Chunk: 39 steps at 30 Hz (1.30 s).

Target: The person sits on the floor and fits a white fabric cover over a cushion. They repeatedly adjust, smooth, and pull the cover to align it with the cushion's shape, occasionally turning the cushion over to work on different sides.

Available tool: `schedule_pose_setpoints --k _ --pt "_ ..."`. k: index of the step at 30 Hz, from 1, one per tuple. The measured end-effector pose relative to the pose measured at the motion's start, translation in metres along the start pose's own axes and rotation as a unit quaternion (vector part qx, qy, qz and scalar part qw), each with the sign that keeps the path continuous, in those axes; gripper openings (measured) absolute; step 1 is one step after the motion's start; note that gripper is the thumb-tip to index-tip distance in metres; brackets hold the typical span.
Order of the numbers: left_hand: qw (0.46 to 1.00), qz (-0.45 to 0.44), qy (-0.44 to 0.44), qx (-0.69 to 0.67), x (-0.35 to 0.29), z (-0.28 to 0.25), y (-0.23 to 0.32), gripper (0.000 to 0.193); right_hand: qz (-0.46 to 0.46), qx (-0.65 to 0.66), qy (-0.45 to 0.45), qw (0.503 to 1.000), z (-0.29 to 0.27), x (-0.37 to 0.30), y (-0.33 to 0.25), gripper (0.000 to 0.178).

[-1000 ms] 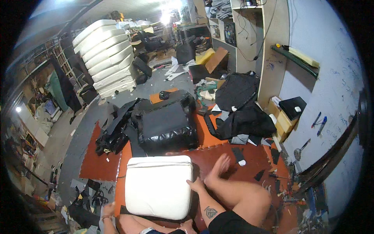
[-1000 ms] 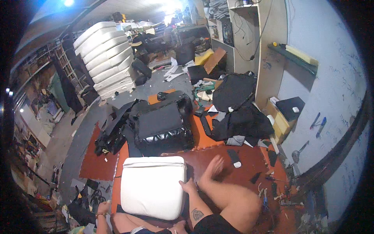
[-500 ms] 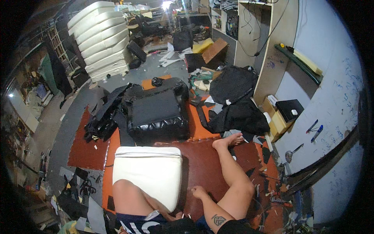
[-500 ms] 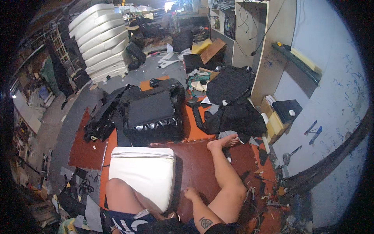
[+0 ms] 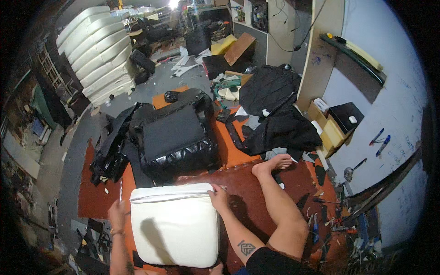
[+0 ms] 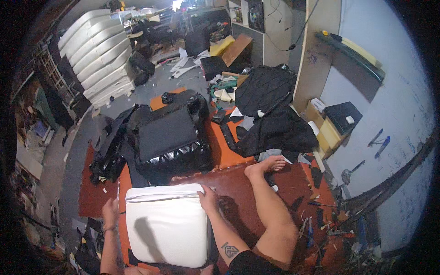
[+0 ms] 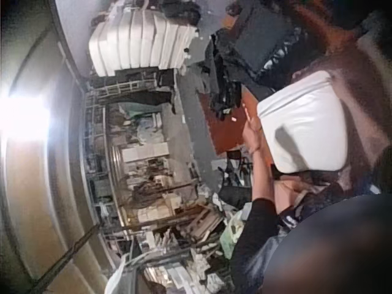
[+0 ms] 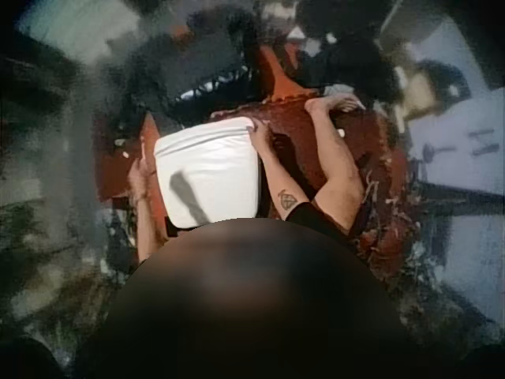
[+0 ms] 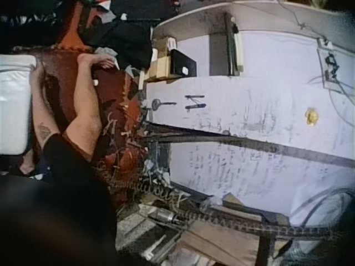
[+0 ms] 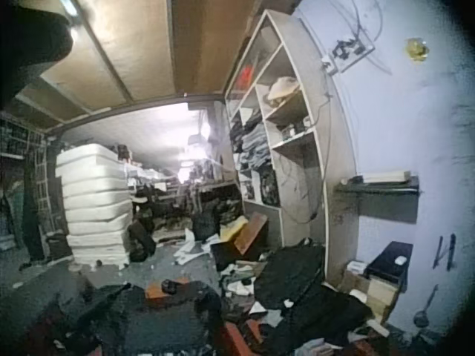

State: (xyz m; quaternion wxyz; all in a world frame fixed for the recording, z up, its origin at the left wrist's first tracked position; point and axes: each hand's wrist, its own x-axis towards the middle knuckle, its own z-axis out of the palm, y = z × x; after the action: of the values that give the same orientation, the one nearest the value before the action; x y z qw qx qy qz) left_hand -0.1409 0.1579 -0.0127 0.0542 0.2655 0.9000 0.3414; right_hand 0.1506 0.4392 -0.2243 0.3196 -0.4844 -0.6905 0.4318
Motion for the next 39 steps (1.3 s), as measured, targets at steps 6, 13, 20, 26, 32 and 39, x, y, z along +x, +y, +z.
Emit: schedule_pose_setpoints --k 6,13,20,26,32,39 --pt "0.881 0.406 -0.21 0.121 0.008 0.231 0.089 0.049 -0.007 -0.175 -0.122 0.977 -0.004 0.0 -0.014 0.027" --pt "0.838 0.435 -0.317 0.085 0.023 0.279 0.072 0.042 -0.092 -0.087 0.025 0.992 0.008 -0.016 -0.009 0.015" --pt "0.851 0.333 -0.404 0.039 0.045 0.296 0.084 0.031 0.025 -0.01 0.014 1.0 -0.008 0.032 0.005 0.017" --pt "0.881 0.344 -0.325 0.014 0.032 0.3 0.07 0.038 -0.015 0.008 -0.087 0.996 -0.01 -0.007 0.0 0.031" --pt "0.827 0.406 -0.388 0.026 0.05 0.286 0.079 0.044 -0.004 -0.129 -0.119 0.984 -0.017 0.001 -0.048 0.019" --pt "0.822 0.396 -0.404 0.063 0.045 0.29 0.087 0.038 -0.109 -0.155 -0.035 0.981 0.002 -0.005 -0.007 0.014"
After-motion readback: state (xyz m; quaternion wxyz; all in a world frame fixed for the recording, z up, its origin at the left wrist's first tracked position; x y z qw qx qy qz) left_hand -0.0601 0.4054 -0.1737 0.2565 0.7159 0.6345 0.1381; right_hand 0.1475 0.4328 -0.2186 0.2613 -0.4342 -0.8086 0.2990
